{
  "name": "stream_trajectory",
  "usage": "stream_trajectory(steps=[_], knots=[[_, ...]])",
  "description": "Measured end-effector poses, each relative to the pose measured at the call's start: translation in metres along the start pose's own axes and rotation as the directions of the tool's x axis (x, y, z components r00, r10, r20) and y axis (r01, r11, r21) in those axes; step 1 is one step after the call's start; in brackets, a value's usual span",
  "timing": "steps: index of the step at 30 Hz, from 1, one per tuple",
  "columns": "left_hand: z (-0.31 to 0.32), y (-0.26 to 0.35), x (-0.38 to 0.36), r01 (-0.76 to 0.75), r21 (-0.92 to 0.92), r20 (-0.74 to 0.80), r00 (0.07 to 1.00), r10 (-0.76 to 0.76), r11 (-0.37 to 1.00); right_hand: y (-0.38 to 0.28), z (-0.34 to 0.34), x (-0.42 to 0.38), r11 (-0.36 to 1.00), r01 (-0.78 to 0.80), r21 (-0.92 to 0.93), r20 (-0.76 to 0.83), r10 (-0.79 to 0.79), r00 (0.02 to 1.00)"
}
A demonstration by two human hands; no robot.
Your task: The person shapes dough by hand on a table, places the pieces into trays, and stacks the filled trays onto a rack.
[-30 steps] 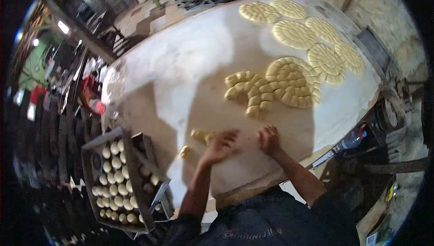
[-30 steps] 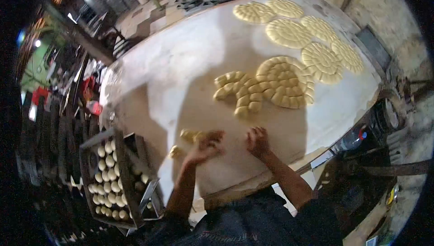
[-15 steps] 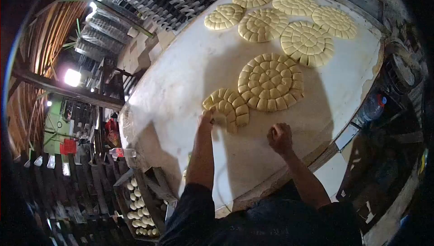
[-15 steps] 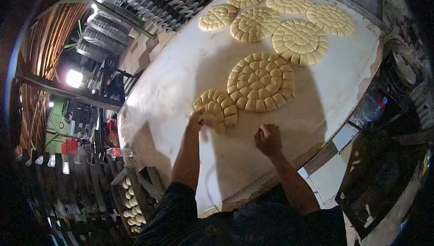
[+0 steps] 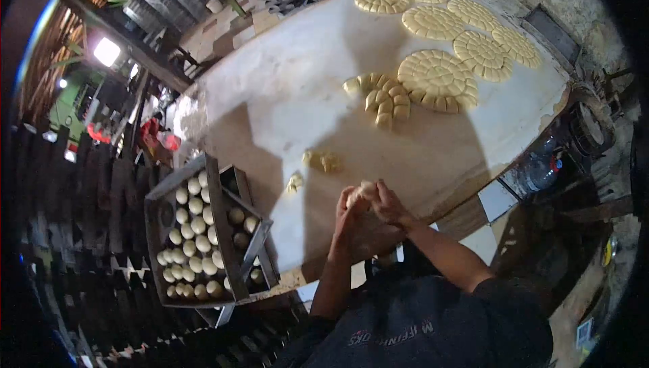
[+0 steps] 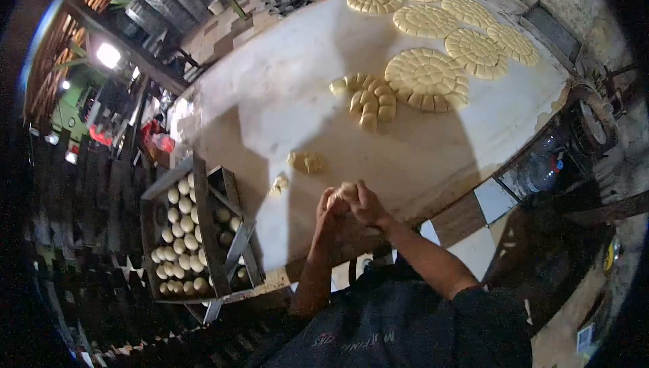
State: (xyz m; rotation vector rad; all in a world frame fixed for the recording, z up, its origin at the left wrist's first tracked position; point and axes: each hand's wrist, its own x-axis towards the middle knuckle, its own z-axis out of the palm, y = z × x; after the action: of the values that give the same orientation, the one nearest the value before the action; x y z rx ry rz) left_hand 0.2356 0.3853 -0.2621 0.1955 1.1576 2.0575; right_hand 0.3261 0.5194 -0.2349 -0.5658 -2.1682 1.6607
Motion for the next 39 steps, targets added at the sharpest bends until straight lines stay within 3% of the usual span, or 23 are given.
stream_trajectory(steps=[1,3,4,5,7,9,11,12,13,14,16,18,20,21,23,25,26,27,29,30,32,36,39], knots=[[-0.001,0.006,-0.005,-0.039,0.150,0.015,0.999,0.037,0.988,0.001,0.013,-0.006,1.000,-0.020,-0.022,0.014,0.020,1.000],[-0.001,0.025,-0.017,-0.199,0.469,0.041,0.978,0.204,0.860,0.017,0.024,-0.011,0.997,-0.062,-0.047,-0.251,0.048,0.967],[-0.007,0.035,-0.026,-0.298,0.634,0.081,0.943,0.322,0.713,0.017,0.014,-0.015,0.971,-0.166,0.170,-0.208,0.200,0.957],[-0.022,0.030,-0.035,-0.274,0.628,0.057,0.950,0.308,0.728,0.017,-0.002,-0.015,0.888,-0.261,0.377,-0.145,0.335,0.931],[-0.049,0.019,-0.037,-0.292,0.496,-0.177,0.888,0.425,0.818,0.021,-0.045,-0.012,0.846,-0.057,0.530,-0.358,0.285,0.889],[-0.051,0.032,-0.066,-0.225,0.588,-0.233,0.872,0.430,0.776,-0.012,-0.097,-0.009,0.902,-0.079,0.425,-0.471,0.295,0.831],[-0.056,0.045,-0.078,-0.168,0.675,-0.275,0.846,0.456,0.719,0.026,-0.139,-0.010,0.991,0.044,0.125,-0.492,0.024,0.870],[-0.061,0.050,-0.077,-0.279,0.890,0.088,0.881,0.464,0.361,0.049,-0.161,-0.010,0.991,0.054,0.123,-0.482,0.012,0.876],[-0.063,0.055,-0.072,-0.417,0.908,0.410,0.860,0.304,-0.047,0.073,-0.183,-0.012,0.886,0.152,-0.437,-0.206,-0.263,0.943],[-0.059,0.068,-0.063,-0.406,0.913,0.400,0.863,0.310,-0.048,0.088,-0.198,-0.007,0.485,0.334,-0.808,0.180,-0.335,0.925],[-0.040,0.095,-0.032,-0.291,0.924,0.365,0.866,0.342,-0.249,0.066,-0.206,0.020,0.526,0.339,-0.780,0.232,-0.259,0.938],[-0.024,0.083,0.012,-0.187,0.945,0.289,0.860,0.419,-0.269,0.069,-0.208,0.067,0.532,0.386,-0.753,0.185,-0.391,0.901],[0.003,0.065,0.040,-0.167,0.971,0.226,0.875,0.427,-0.173,0.057,-0.173,0.092,0.723,0.257,-0.641,0.044,-0.300,0.953],[0.020,0.053,0.040,-0.156,0.971,0.219,0.884,0.413,-0.182,0.071,-0.148,0.086,0.690,0.300,-0.658,0.123,-0.295,0.948],[0.060,0.027,0.027,-0.032,0.991,-0.002,0.969,0.248,0.132,0.070,-0.118,0.052,0.611,0.436,-0.660,0.335,-0.280,0.900],[0.044,-0.027,-0.012,-0.187,0.967,0.223,0.950,0.221,-0.171,0.053,-0.131,0.017,0.599,0.596,-0.535,0.568,-0.268,0.779],[-0.053,-0.091,-0.047,-0.334,0.839,0.456,0.862,0.222,-0.430,0.060,-0.157,0.014,0.620,0.663,-0.420,0.669,-0.283,0.688],[-0.035,-0.060,-0.061,-0.424,0.868,0.477,0.856,0.197,-0.261,0.072,-0.180,0.023,0.620,0.671,-0.407,0.674,-0.292,0.679],[-0.026,-0.009,-0.060,-0.313,0.891,0.412,0.863,0.293,-0.329,0.098,-0.211,0.049,0.011,0.778,-0.628,0.760,-0.209,0.616],[-0.003,0.030,-0.035,-0.245,0.903,0.361,0.877,0.316,-0.352,0.092,-0.211,0.074,0.015,0.784,-0.621,0.764,-0.216,0.609],[0.011,0.055,0.017,-0.122,0.961,0.241,0.809,0.537,-0.248,0.063,-0.200,0.124,0.638,0.468,-0.612,0.411,-0.249,0.877],[0.059,0.014,0.057,0.022,1.000,-0.010,0.812,0.583,-0.014,0.043,-0.145,0.127,0.760,0.327,-0.562,0.269,-0.206,0.941],[0.071,-0.002,0.007,0.003,0.999,-0.022,0.835,0.550,0.035,0.059,-0.158,0.079,0.559,0.629,-0.539,0.458,-0.433,0.777]])
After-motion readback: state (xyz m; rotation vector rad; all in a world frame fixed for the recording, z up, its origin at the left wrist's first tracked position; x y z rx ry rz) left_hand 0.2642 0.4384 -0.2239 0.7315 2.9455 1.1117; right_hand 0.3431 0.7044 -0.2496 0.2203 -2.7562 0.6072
